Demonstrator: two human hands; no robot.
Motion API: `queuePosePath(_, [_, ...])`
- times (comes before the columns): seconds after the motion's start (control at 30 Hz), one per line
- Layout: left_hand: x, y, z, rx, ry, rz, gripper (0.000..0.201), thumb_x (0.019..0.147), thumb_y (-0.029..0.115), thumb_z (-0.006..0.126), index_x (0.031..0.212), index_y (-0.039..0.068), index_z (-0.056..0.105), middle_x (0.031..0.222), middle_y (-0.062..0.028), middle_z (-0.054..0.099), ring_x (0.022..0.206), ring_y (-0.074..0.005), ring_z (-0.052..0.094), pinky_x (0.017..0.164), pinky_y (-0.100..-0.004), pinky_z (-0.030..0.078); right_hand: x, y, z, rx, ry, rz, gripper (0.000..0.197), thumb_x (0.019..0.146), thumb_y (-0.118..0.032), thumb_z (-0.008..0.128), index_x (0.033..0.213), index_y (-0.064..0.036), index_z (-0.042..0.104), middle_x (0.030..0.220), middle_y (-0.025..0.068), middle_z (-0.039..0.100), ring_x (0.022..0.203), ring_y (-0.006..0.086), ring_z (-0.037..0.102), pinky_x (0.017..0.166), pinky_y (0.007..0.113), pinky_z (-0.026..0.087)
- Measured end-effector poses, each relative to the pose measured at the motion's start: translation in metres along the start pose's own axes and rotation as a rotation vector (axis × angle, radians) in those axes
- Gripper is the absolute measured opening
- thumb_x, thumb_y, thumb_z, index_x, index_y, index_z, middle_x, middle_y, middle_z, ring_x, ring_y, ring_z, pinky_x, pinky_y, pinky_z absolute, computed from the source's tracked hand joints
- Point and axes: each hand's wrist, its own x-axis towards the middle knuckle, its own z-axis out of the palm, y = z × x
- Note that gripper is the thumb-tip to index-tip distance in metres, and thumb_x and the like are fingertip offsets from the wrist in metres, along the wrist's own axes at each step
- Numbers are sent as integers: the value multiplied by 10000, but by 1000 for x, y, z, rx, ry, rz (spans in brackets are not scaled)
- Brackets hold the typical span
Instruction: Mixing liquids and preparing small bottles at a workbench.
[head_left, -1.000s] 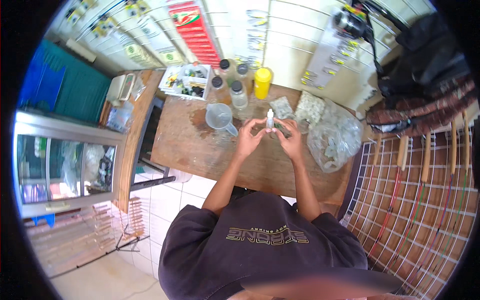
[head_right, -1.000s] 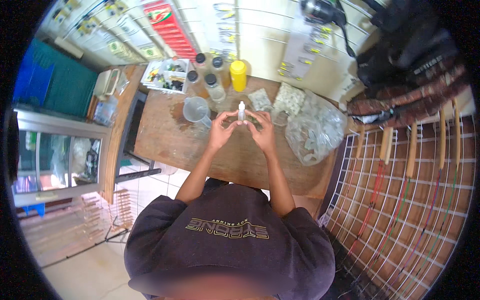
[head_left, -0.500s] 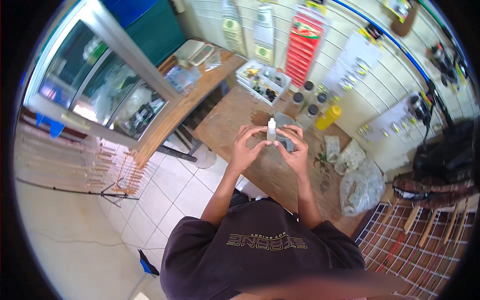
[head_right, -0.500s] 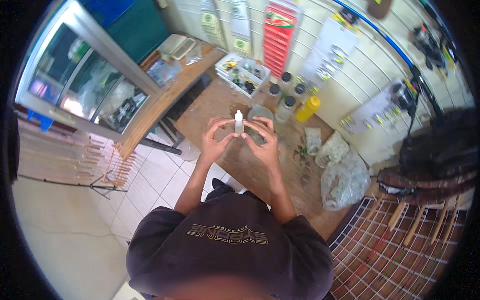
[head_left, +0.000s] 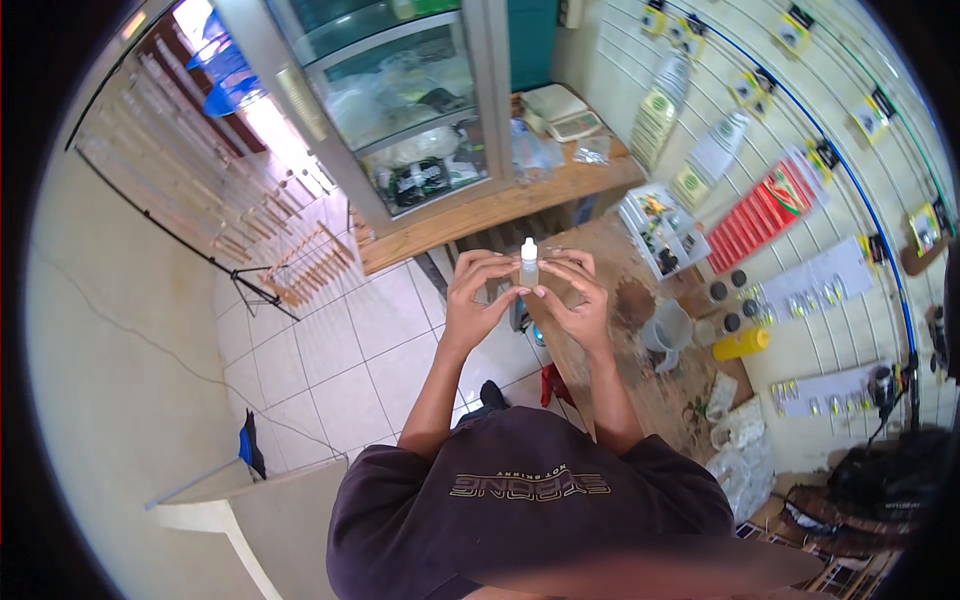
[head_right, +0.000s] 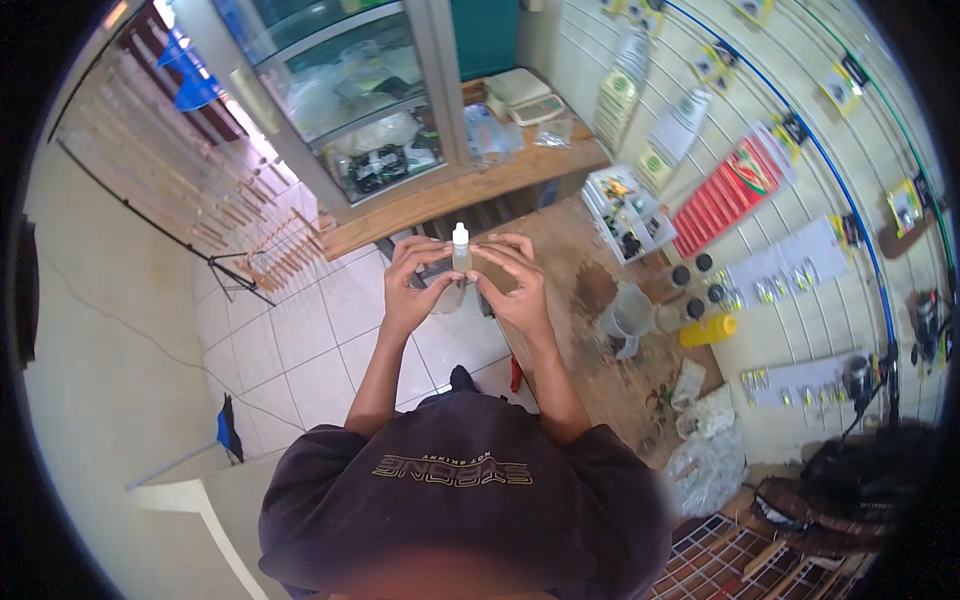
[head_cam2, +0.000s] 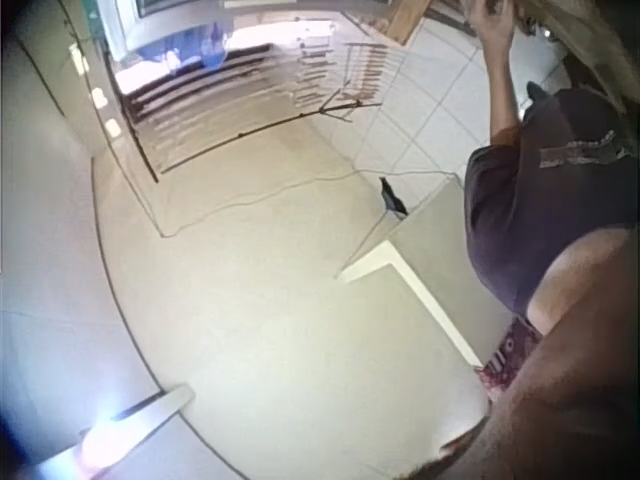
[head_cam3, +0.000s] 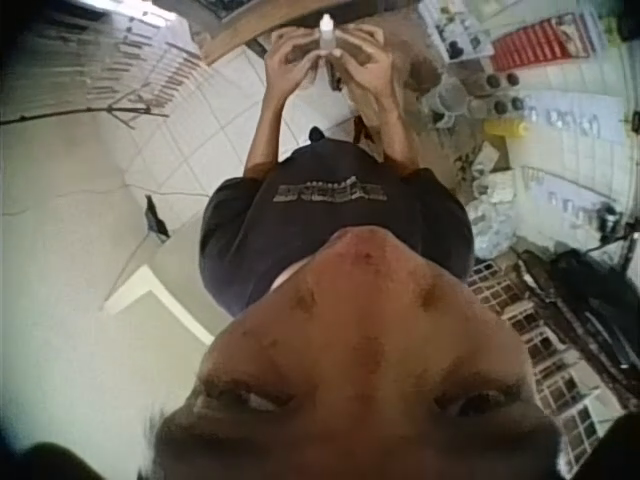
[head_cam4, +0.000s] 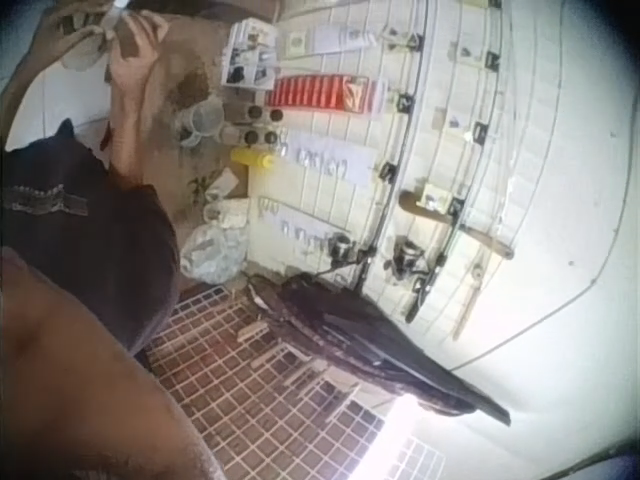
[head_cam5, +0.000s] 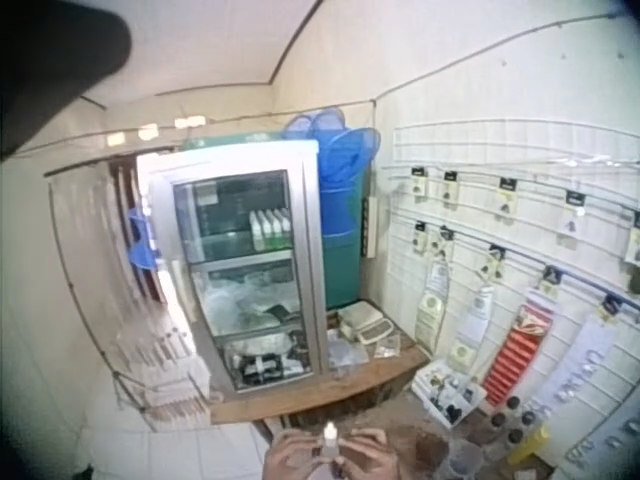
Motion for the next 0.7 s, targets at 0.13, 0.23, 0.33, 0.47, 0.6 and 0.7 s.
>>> queuePosePath(0.13, [4,-14,-39,35,93,3,337,645,77,823,958,61,700,1031,-59,699,999,-262,577,870,-365,474,29,-7,37,81,-85,-84,370,704,-34,775,1067,-60,707,1076,66,695,1082,259,534,944,368,435])
queuePosePath(0.23, [8,-22,-66,91,135,3,327,646,83,829,944,60,695,1015,-65,699,1000,-254,583,872,-363,471,45,-11,64,114,-131,-122,357,707,-31,772,1058,-43,705,1068,78,693,1085,261,538,948,372,431])
queuePosePath(0.33, [14,-26,-90,155,163,30,325,648,90,833,939,58,690,1005,-71,696,1000,-247,588,873,-361,468,58,-13,86,125,-161,-155,348,708,-30,772,1050,-30,704,1054,89,692,1090,265,543,954,378,426])
queuePosePath(0.47, [22,-34,-111,184,188,88,327,645,85,834,937,54,690,1011,-75,695,988,-251,586,870,-360,468,74,-16,106,142,-179,-212,366,697,-31,781,1055,-40,705,1050,87,695,1082,275,549,946,375,430])
queuePosePath(0.6, [30,-40,-123,153,203,69,331,644,80,834,939,51,688,1015,-80,695,978,-254,588,864,-360,471,89,-21,118,128,-188,-254,371,696,-30,779,1059,-45,705,1056,85,695,1083,276,548,938,372,432])
queuePosePath(0.7, [41,-45,-130,144,222,76,346,632,45,824,954,40,698,1015,-84,703,970,-265,594,855,-366,482,102,-23,124,108,-176,-277,370,699,-34,776,1062,-43,703,1049,80,698,1069,274,553,932,369,435])
